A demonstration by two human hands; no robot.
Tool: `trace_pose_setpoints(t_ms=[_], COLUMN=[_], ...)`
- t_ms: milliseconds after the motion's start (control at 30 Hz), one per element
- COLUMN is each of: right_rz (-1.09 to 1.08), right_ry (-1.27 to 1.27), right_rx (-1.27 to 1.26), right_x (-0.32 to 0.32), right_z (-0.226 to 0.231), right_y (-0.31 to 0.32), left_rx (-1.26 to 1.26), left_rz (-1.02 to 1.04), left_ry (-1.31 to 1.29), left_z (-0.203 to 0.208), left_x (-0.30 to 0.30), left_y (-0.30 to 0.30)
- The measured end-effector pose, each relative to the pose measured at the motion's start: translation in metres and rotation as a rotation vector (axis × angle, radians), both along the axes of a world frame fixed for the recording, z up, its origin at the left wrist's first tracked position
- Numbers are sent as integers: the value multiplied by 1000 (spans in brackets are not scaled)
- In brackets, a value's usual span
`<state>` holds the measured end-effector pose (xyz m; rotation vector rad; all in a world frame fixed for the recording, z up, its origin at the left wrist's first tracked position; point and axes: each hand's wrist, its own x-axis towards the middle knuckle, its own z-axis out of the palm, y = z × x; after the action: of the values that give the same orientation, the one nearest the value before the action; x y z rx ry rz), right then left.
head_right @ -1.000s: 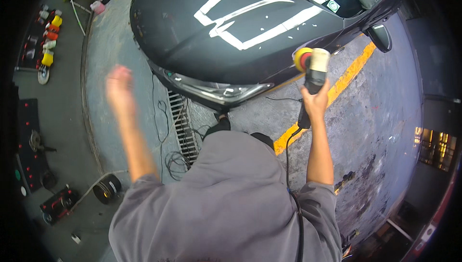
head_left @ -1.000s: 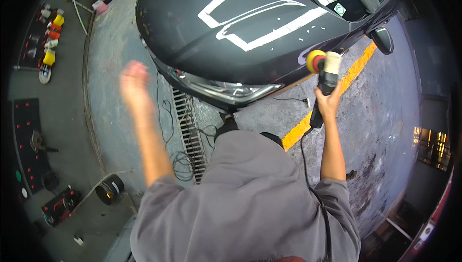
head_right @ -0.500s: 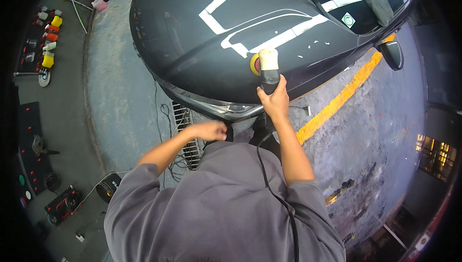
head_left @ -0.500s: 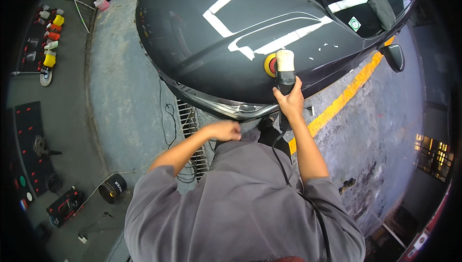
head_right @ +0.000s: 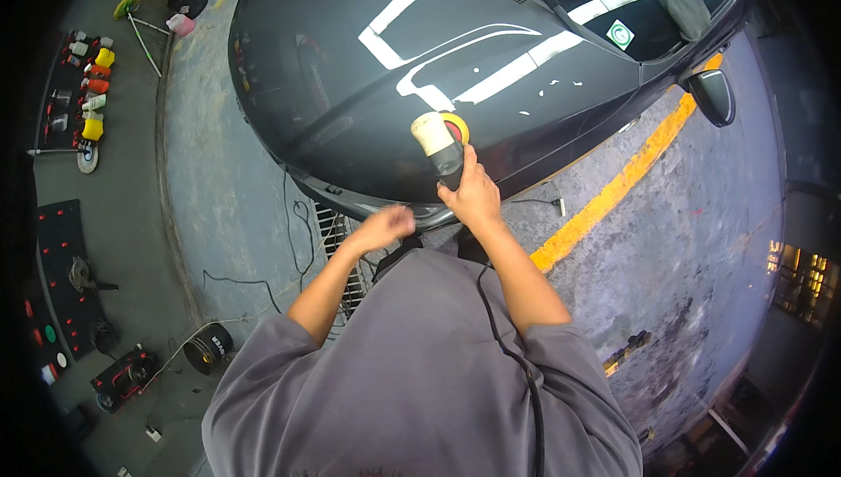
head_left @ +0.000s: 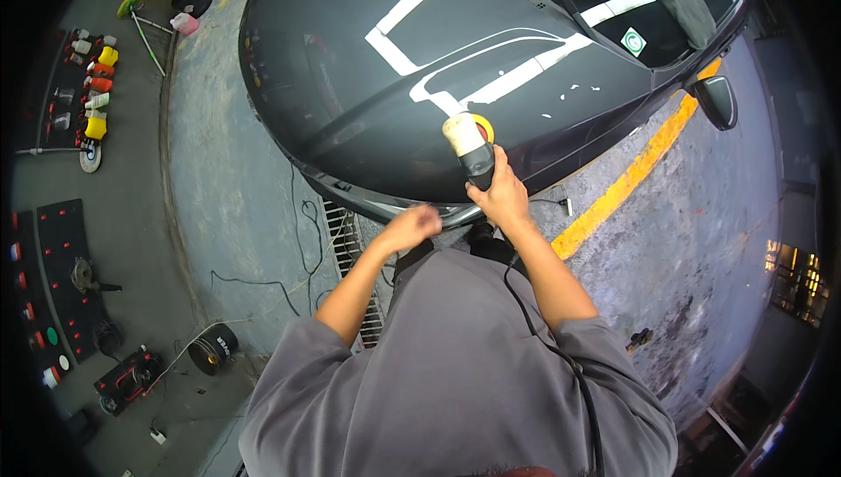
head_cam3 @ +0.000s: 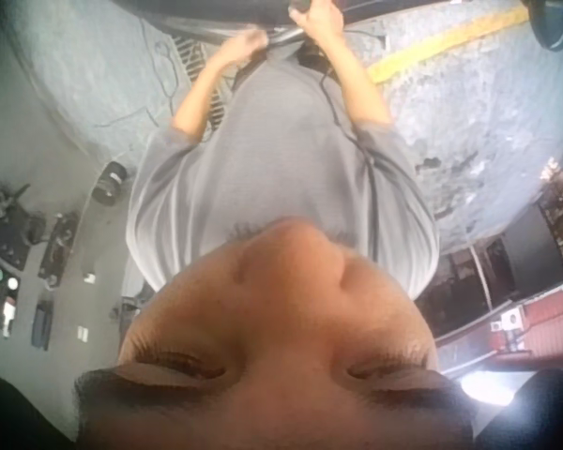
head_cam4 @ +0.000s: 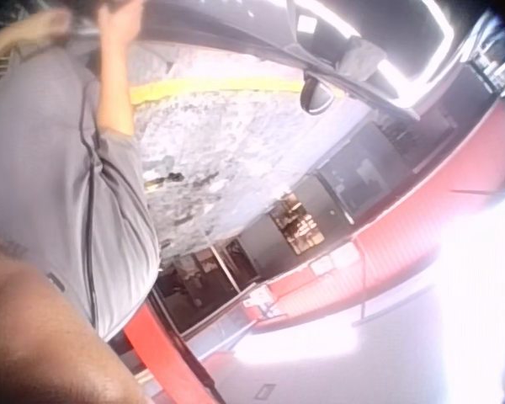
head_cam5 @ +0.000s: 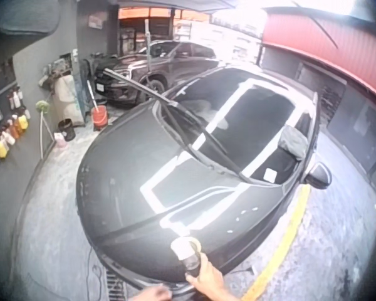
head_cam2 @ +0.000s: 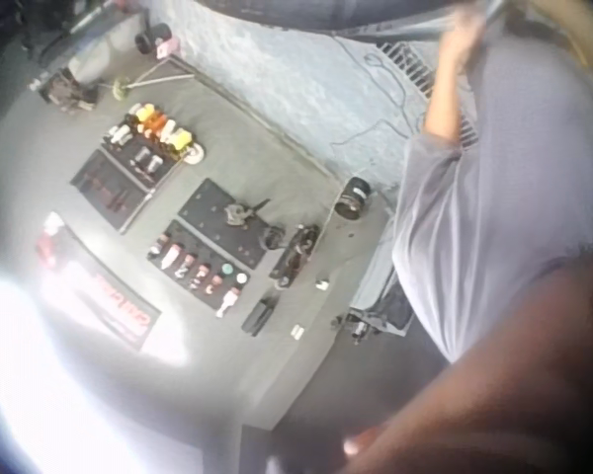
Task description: The person prepares a dual-action polisher by attaching a pad, then applies polishing compound to the hood of a dark gray car. The person operates the polisher across the hood surface in controlled passes.
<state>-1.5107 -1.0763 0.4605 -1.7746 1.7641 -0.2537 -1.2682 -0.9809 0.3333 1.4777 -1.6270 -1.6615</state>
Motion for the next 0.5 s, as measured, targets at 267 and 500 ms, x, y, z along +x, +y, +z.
trace_pose_setpoints(t_ms=[267, 500], right_rz=[58, 19], right_ry=[-72, -76], right_rx=[-69, -61], right_x=[10, -4], right_z=[-18, -18], right_y=[9, -8], left_rx=[-199, -179], left_rz=[465, 508], left_ry=[-236, -174], left_z=[98, 84], left_x=[-60, -75], left_y=[-129, -144])
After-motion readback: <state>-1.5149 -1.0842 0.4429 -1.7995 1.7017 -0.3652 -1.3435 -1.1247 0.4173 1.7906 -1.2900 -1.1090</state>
